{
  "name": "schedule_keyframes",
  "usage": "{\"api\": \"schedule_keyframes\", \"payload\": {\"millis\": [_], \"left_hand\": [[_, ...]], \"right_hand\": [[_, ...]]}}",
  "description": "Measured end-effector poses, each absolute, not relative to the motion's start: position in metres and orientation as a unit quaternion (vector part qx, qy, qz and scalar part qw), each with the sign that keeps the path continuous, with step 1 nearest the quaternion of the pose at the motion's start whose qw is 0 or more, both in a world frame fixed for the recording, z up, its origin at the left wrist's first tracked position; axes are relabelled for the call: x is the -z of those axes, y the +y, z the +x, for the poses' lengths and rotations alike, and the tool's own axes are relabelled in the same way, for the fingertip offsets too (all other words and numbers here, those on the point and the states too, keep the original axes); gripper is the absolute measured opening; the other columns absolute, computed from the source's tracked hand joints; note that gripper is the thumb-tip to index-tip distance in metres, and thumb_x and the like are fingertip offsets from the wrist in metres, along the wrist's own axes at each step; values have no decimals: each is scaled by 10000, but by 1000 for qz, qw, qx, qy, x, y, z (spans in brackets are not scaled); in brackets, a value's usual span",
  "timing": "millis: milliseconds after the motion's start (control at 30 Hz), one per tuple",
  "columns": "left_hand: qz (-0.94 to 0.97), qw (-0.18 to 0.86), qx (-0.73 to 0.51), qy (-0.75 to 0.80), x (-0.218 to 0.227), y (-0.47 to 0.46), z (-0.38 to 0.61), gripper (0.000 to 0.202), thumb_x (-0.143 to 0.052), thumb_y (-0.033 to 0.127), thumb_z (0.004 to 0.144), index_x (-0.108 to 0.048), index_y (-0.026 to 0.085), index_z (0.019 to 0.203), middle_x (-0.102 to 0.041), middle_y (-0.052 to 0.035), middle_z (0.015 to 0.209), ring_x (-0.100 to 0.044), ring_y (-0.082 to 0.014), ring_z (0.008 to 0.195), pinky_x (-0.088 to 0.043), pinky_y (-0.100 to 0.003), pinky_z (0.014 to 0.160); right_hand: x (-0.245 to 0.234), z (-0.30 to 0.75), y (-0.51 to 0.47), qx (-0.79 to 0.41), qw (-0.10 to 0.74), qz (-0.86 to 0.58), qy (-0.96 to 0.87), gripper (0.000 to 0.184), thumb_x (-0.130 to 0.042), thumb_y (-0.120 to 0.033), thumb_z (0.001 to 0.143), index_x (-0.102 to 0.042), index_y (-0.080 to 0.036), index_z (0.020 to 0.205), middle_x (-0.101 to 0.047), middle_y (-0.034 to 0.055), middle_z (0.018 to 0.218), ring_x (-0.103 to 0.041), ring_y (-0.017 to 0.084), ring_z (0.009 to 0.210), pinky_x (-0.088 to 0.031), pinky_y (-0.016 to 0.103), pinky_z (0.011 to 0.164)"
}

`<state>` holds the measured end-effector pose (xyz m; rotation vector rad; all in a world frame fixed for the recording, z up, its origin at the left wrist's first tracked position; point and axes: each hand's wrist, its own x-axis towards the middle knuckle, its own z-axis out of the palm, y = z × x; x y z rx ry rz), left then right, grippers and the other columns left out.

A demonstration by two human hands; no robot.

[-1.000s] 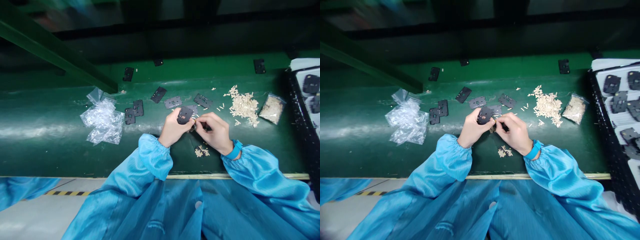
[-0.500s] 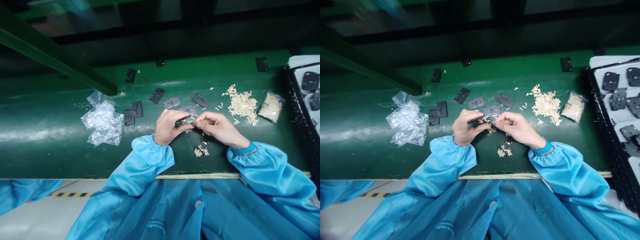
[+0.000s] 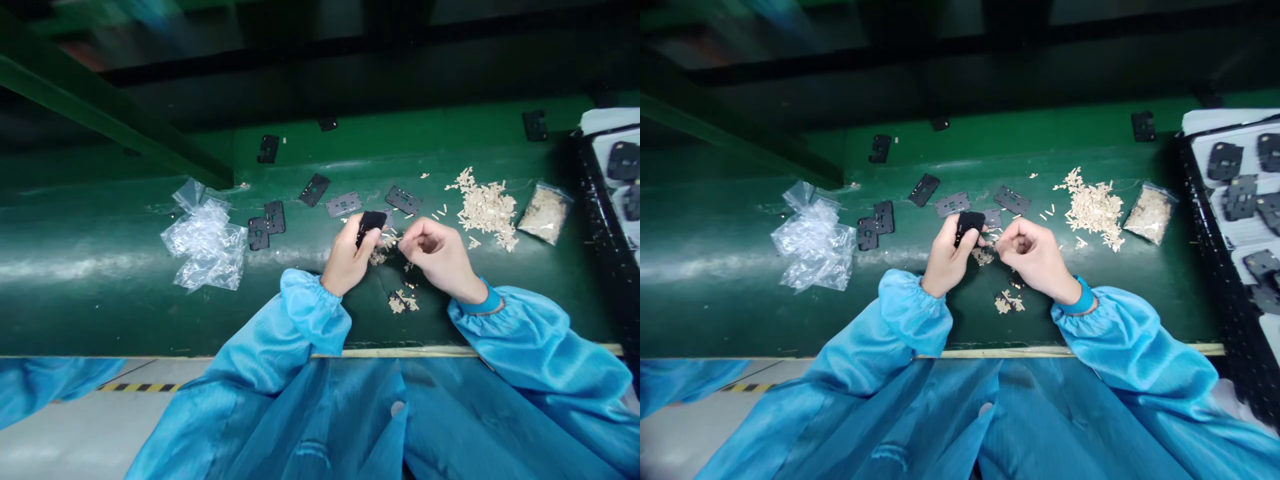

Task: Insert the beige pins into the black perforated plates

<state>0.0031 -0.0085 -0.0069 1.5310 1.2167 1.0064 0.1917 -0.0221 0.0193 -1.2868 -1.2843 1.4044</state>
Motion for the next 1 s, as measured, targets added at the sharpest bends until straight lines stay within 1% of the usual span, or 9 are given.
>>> {"api": "schedule_keyframes", "payload": {"millis": [67,133,200,300,400,467,533,833,1000], "left_hand": [[537,549,-410,492,7,-10,10,386,-496,510,1016,-603,195,1211,-716,-84,1137,-719,-151,878,-605,-314,831],[473,617,-415,473,6,-11,14,389,-578,511,970,-625,191,1185,-694,-77,1179,-720,-158,910,-628,-308,791],[444,637,-419,471,3,-12,14,346,-675,475,911,-676,175,1083,-708,-52,1078,-716,-154,884,-631,-293,768],[471,575,-434,510,-3,-11,11,223,-734,378,868,-722,156,844,-682,-12,853,-668,-110,719,-587,-231,679],[510,513,-445,527,-8,-11,9,179,-722,292,860,-723,161,739,-622,8,756,-589,-71,575,-514,-196,547],[523,497,-450,526,-10,-11,9,158,-704,259,860,-730,167,735,-605,9,750,-571,-64,545,-494,-188,503],[528,487,-454,527,-10,-13,10,134,-698,249,858,-741,173,756,-613,3,783,-584,-67,557,-502,-182,487],[531,480,-452,532,-11,-18,13,103,-707,242,847,-746,165,791,-622,6,826,-646,-62,545,-528,-165,497],[536,471,-456,532,-8,-18,13,90,-704,232,843,-751,166,804,-614,9,822,-645,-64,551,-531,-173,501]], "right_hand": [[-18,190,-24,-455,419,-551,-561,141,-715,-164,768,-592,-204,712,-571,-30,628,-452,98,520,-337,248,481],[-17,188,-27,-384,412,-567,-601,166,-696,-158,772,-565,-212,684,-542,-38,598,-441,101,509,-340,258,481],[-17,186,-28,-328,402,-569,-638,186,-683,-149,771,-546,-216,665,-527,-39,590,-446,104,510,-351,266,493],[-17,184,-29,-269,390,-567,-674,198,-674,-138,769,-532,-222,659,-525,-36,599,-469,112,522,-370,274,506],[-16,182,-29,-239,386,-564,-690,203,-672,-129,767,-525,-230,670,-530,-34,611,-483,120,533,-383,278,511],[-16,182,-29,-228,389,-558,-697,210,-673,-122,766,-519,-235,679,-530,-35,615,-488,122,535,-390,280,515],[-15,182,-30,-218,387,-554,-704,215,-674,-121,771,-513,-239,689,-524,-35,618,-491,125,539,-393,283,517],[-11,182,-31,-169,372,-535,-739,228,-672,-115,791,-497,-241,717,-503,-34,644,-478,124,548,-369,283,507],[-12,181,-31,-176,373,-517,-750,217,-667,-115,807,-509,-236,722,-507,-30,655,-474,118,549,-366,277,503]]}}
